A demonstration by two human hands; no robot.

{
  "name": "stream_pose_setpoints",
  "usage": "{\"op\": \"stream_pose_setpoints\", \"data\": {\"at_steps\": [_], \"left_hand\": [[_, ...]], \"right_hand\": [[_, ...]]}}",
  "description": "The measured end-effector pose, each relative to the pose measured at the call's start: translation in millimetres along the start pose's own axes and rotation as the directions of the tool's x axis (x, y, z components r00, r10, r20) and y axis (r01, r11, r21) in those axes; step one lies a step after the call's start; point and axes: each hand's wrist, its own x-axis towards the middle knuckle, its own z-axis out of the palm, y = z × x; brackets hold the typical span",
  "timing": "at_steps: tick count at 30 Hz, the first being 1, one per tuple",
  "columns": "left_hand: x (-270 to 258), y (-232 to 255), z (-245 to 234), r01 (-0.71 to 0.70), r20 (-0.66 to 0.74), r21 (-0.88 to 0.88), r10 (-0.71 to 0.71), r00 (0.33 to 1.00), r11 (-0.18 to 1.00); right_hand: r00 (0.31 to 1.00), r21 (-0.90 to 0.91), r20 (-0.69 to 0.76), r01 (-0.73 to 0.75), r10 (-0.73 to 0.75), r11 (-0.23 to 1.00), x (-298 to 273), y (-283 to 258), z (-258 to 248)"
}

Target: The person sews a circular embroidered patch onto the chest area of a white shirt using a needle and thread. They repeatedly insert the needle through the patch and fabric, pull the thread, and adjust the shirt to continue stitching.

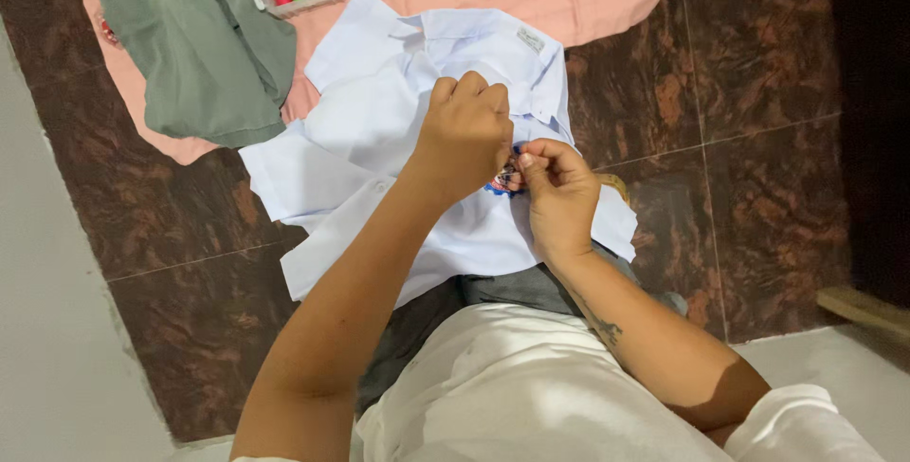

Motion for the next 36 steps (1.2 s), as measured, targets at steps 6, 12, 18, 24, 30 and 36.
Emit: {"op": "stream_pose_setpoints", "data": {"at_steps": [6, 12, 18, 24, 30, 36], "left_hand": [[-8.9, 6.3, 1.1, 0.136, 0.027, -0.118, -0.134, 0.991, 0.984], [-17.2, 13.4, -8.8, 0.409, 0.111, -0.300, -0.394, 0.912, 0.862], [-19.7, 18.3, -15.7, 0.389, 0.058, -0.284, -0.389, 0.919, 0.876], [-16.0, 26.3, -11.4, 0.242, -0.003, -0.022, -0.242, 0.970, 0.970], [-23.8, 34.4, -11.6, 0.491, 0.008, -0.238, -0.503, 0.864, 0.838], [-27.7, 34.9, -12.8, 0.557, -0.013, -0.308, -0.589, 0.808, 0.771]], "right_hand": [[1.000, 0.005, -0.001, -0.009, 0.009, 1.000, -0.2, 1.7, 1.1], [1.000, 0.009, 0.005, -0.021, 0.021, 1.000, 1.0, 0.3, -0.2], [1.000, 0.021, 0.004, -0.018, 0.018, 1.000, -0.7, -2.9, 1.2], [1.000, 0.114, 0.026, -0.019, 0.016, 0.993, -0.9, -2.2, 4.2], [1.000, 0.003, 0.004, -0.027, 0.027, 1.000, -1.2, -3.6, 3.9], [1.000, 0.016, -0.004, -0.024, 0.025, 1.000, -0.7, -4.6, 4.9]]}}
